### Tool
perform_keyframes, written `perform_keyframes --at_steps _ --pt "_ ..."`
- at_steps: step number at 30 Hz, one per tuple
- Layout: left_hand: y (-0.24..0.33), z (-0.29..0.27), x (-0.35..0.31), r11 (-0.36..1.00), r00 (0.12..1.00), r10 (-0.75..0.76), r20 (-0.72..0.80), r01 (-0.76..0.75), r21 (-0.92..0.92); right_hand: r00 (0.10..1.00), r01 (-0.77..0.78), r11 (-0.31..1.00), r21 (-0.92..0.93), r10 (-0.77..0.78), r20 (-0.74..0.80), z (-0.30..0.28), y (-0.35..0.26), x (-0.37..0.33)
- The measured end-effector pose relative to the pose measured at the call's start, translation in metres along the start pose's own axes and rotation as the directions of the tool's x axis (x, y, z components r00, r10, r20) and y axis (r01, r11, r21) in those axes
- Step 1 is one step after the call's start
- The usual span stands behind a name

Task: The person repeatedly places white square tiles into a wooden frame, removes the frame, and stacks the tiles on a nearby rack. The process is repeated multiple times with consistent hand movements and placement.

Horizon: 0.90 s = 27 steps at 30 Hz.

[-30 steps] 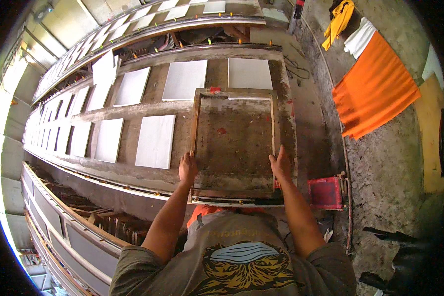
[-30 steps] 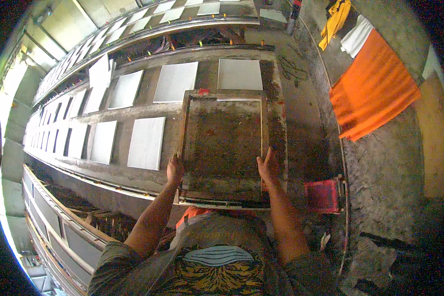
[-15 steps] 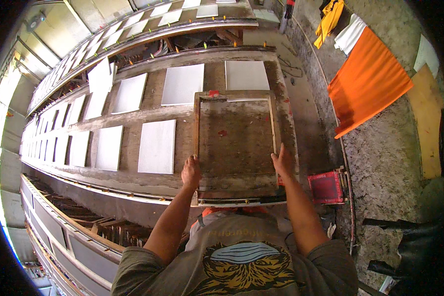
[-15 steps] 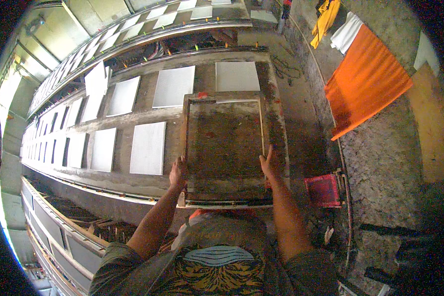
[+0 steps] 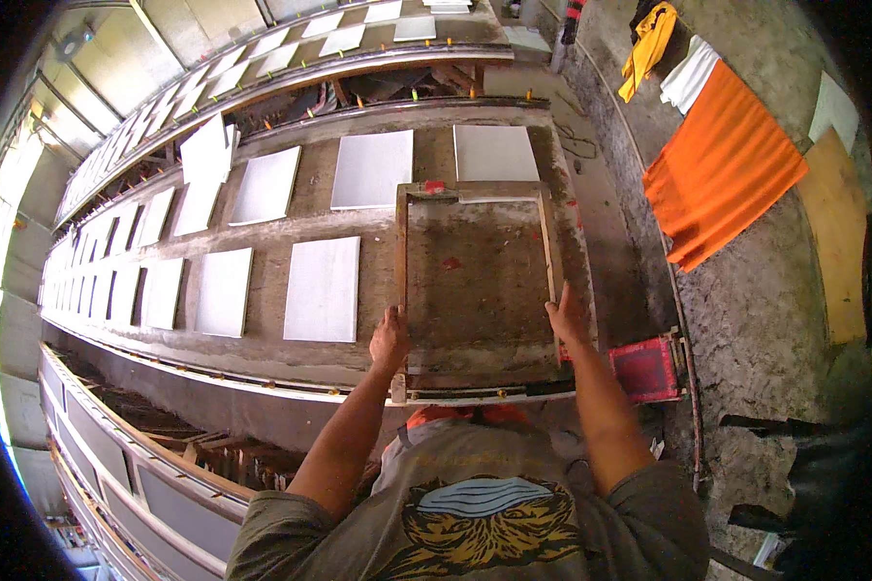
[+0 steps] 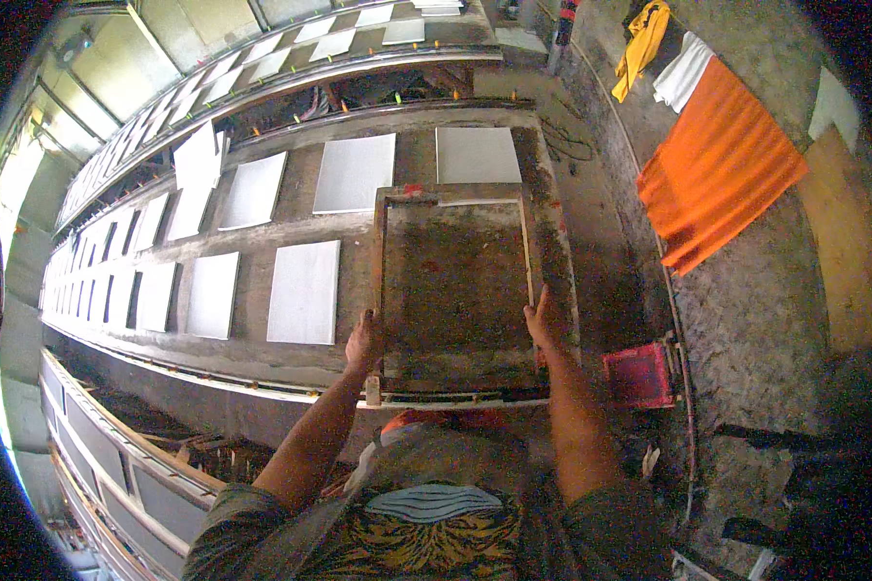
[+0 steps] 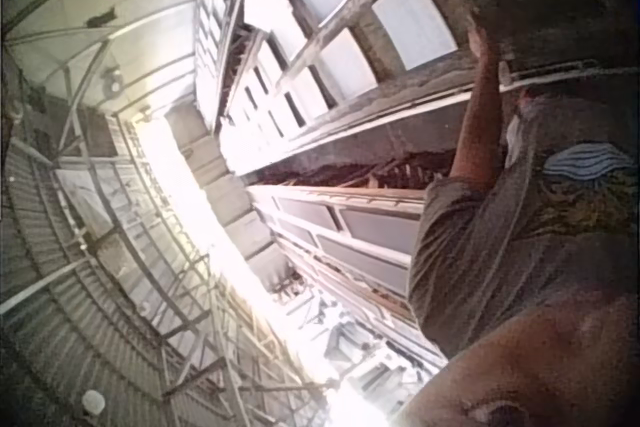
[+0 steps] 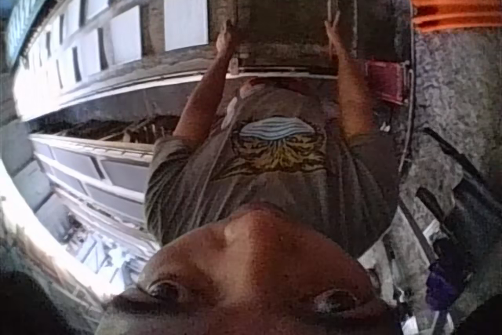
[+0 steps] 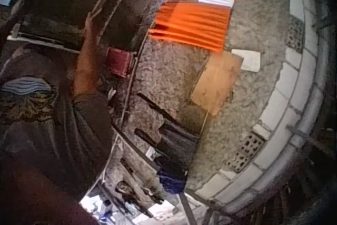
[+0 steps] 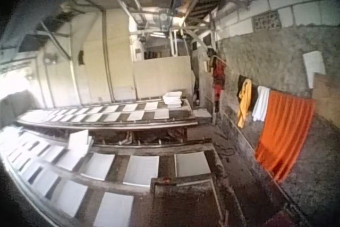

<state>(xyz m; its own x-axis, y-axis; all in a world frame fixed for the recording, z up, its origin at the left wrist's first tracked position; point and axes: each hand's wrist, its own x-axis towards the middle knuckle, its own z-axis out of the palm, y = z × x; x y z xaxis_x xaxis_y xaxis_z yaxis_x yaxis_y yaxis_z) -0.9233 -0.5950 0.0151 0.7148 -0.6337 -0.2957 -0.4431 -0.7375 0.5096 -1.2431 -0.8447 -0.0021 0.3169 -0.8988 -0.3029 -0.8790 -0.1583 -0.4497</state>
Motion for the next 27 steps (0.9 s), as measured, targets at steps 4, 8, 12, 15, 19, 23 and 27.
perform_keyframes --at_steps 4,8,12,15,19,23,27 --pt "0.000 -0.012 0.005 0.999 0.999 0.041 -0.008 -0.041 0.011 0.999 0.027 1.000 -0.015 -0.028 -0.036 -0.006 0.006 -0.002" --pt "0.016 0.000 0.005 0.996 0.967 0.078 -0.243 -0.067 0.053 0.996 0.003 1.000 -0.020 -0.005 -0.093 0.002 0.016 -0.015" --pt "0.043 0.016 -0.003 0.985 0.892 0.170 -0.419 -0.155 0.069 0.979 0.071 0.997 0.020 -0.066 -0.193 0.008 0.030 -0.033" --pt "0.082 0.036 -0.017 0.970 0.905 0.236 -0.355 -0.200 0.136 0.986 0.100 0.985 0.141 -0.078 -0.150 -0.004 0.048 -0.038" --pt "0.149 0.078 -0.037 0.915 0.915 0.399 0.065 -0.402 0.040 0.997 0.080 0.982 0.172 -0.080 -0.007 -0.031 0.049 -0.039" --pt "0.197 0.163 -0.056 0.804 0.807 0.582 -0.100 -0.589 -0.077 0.973 0.200 0.899 0.390 -0.230 0.033 -0.049 0.072 -0.019" --pt "0.285 0.180 -0.085 0.797 0.795 0.559 -0.237 -0.593 -0.111 0.962 0.212 0.903 0.373 -0.261 0.084 -0.099 0.087 -0.008"
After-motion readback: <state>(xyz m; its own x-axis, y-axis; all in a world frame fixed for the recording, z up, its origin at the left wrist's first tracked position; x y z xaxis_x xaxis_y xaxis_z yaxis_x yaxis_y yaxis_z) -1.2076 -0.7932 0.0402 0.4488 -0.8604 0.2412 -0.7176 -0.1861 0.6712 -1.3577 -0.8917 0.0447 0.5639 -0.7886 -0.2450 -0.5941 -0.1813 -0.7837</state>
